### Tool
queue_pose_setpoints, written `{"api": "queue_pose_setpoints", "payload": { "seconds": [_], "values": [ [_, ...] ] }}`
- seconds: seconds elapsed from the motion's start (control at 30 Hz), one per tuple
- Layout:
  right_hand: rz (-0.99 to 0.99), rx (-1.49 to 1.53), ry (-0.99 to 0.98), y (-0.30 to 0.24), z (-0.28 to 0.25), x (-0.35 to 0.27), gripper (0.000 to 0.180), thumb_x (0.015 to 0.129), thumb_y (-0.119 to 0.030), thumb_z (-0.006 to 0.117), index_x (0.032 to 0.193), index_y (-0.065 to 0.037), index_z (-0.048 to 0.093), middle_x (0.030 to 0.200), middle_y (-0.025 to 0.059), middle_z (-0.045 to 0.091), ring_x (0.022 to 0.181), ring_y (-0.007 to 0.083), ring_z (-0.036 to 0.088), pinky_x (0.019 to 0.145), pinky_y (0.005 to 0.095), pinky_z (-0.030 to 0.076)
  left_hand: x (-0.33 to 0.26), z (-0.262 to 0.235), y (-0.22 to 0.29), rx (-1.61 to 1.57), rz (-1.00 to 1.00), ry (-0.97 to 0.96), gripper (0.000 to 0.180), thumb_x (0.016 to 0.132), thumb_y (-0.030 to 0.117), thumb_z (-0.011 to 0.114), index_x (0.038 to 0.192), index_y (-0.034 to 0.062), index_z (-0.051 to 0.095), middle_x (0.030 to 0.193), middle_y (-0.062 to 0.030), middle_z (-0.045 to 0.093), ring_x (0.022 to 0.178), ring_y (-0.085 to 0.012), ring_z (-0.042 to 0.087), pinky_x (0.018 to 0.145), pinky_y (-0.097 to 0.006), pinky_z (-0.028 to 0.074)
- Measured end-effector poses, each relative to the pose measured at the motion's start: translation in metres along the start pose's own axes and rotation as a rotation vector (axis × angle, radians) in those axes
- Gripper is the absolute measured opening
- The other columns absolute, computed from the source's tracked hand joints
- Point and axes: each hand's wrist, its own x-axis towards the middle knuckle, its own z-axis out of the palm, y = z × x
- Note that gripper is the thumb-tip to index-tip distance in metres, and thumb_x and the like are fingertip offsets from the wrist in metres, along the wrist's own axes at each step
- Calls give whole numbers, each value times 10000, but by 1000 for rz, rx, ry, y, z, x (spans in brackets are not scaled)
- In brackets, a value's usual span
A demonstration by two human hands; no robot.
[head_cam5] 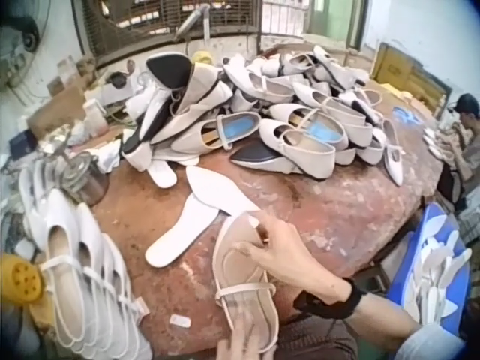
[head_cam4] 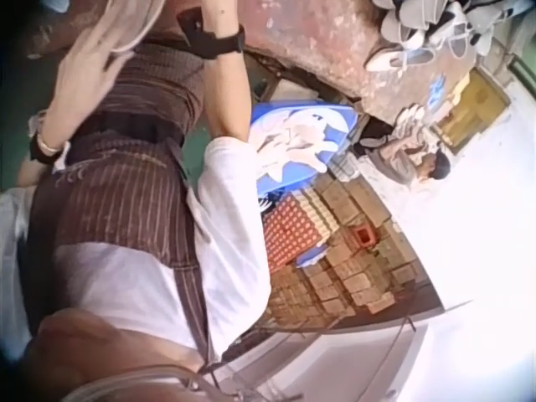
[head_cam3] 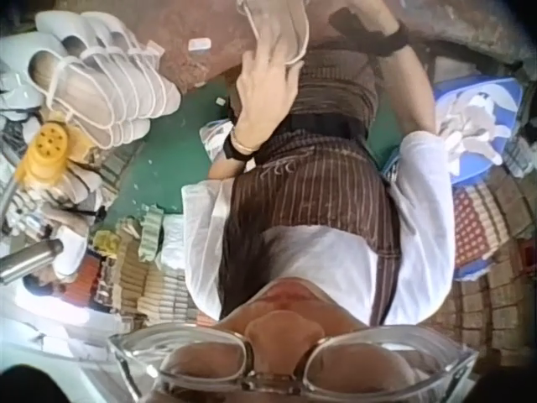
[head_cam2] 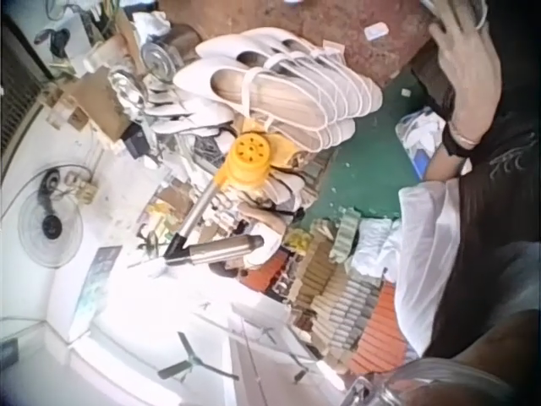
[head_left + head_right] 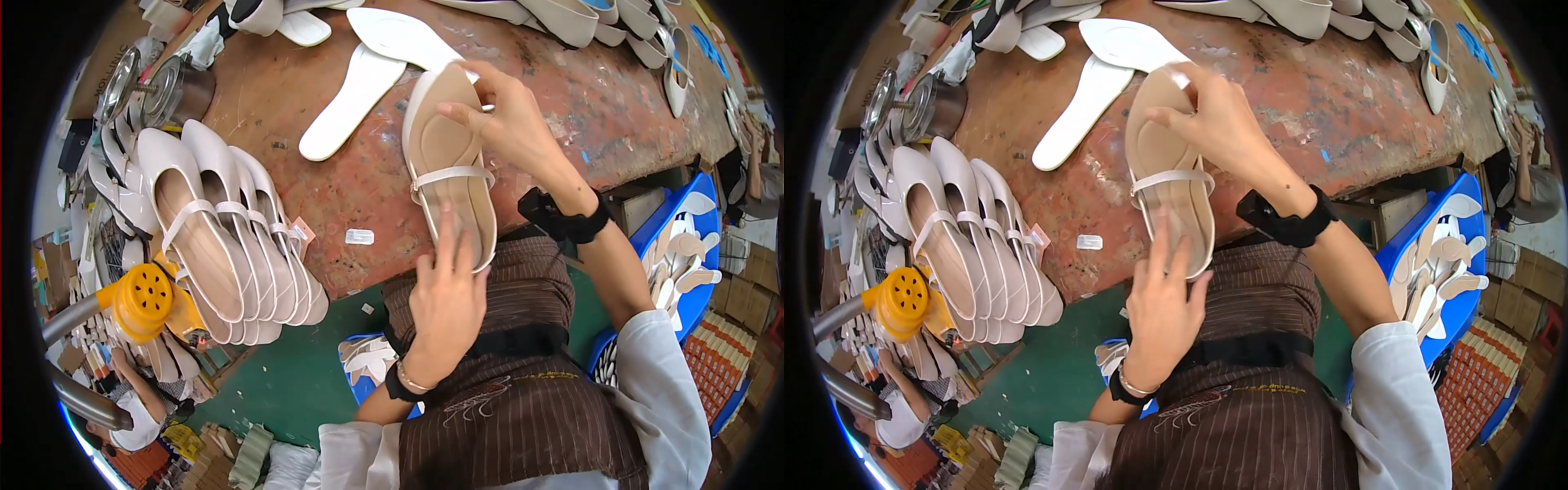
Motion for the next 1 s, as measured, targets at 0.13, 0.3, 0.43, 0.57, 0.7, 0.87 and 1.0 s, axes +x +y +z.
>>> {"api": "queue_pose_setpoints", "payload": {
  "seconds": [0.13, 0.3, 0.43, 0.57, 0.7, 0.87, 1.0],
  "values": [
    [-583, -527, -139, -2, 0, -67, 353, 735, -65, 669, 1067, -3, 568, 1206, 256, 600, 1068, 400, 628, 1092, 543, 393, 7, 9, 2, 128, 31, -45, 501, 776, 174, 741, 1232, 15, 609, 1410, -138, 510, 827, -324, 612, 626, -387, 579],
    [-708, -724, 62, 40, 27, -104, 248, 807, -52, 576, 1044, 21, 563, 1121, 224, 635, 1093, 374, 632, 1163, 534, 299, 14, 13, 2, 170, 59, -82, 352, 755, 194, 751, 1062, 27, 699, 1197, -137, 636, 809, -325, 622, 617, -413, 574],
    [-773, -752, 119, 37, 50, -28, 253, 795, -63, 595, 1032, 26, 581, 1006, 199, 638, 992, 362, 648, 1170, 501, 289, 15, 10, 1, 193, 85, -38, 395, 762, 209, 758, 1111, 36, 694, 1262, -133, 621, 817, -315, 635, 622, -389, 579],
    [-733, -754, 61, 47, 57, -42, 213, 793, -42, 595, 989, 41, 602, 953, 191, 633, 955, 354, 645, 1169, 496, 284, 13, 11, -7, 165, 79, -32, 465, 745, 199, 778, 1166, 29, 677, 1288, -134, 618, 820, -298, 644, 623, -365, 580],
    [-716, -795, 209, 49, 52, -43, 247, 784, -17, 594, 1016, 70, 609, 1020, 236, 650, 1016, 377, 649, 1174, 541, 261, 16, 11, -2, 127, 79, -82, 513, 731, 190, 782, 1203, 31, 658, 1280, -128, 625, 832, -296, 639, 617, -360, 574],
    [-544, -925, 29, 42, 60, -41, 322, 813, -20, 537, 1098, 123, 578, 1102, 288, 627, 1109, 396, 616, 1167, 557, 262, 15, 14, -14, 112, 90, -74, 449, 723, 202, 777, 1131, 38, 693, 1254, -124, 633, 818, -294, 629, 607, -383, 563],
    [-597, -966, 96, 43, 57, -35, 331, 825, -68, 547, 1083, 139, 574, 1044, 301, 617, 1042, 405, 627, 1187, 518, 238, 18, 12, -7, 70, 88, -63, 437, 740, 201, 764, 1141, 46, 686, 1180, -112, 645, 829, -297, 625, 623, -395, 560]
  ]
}}
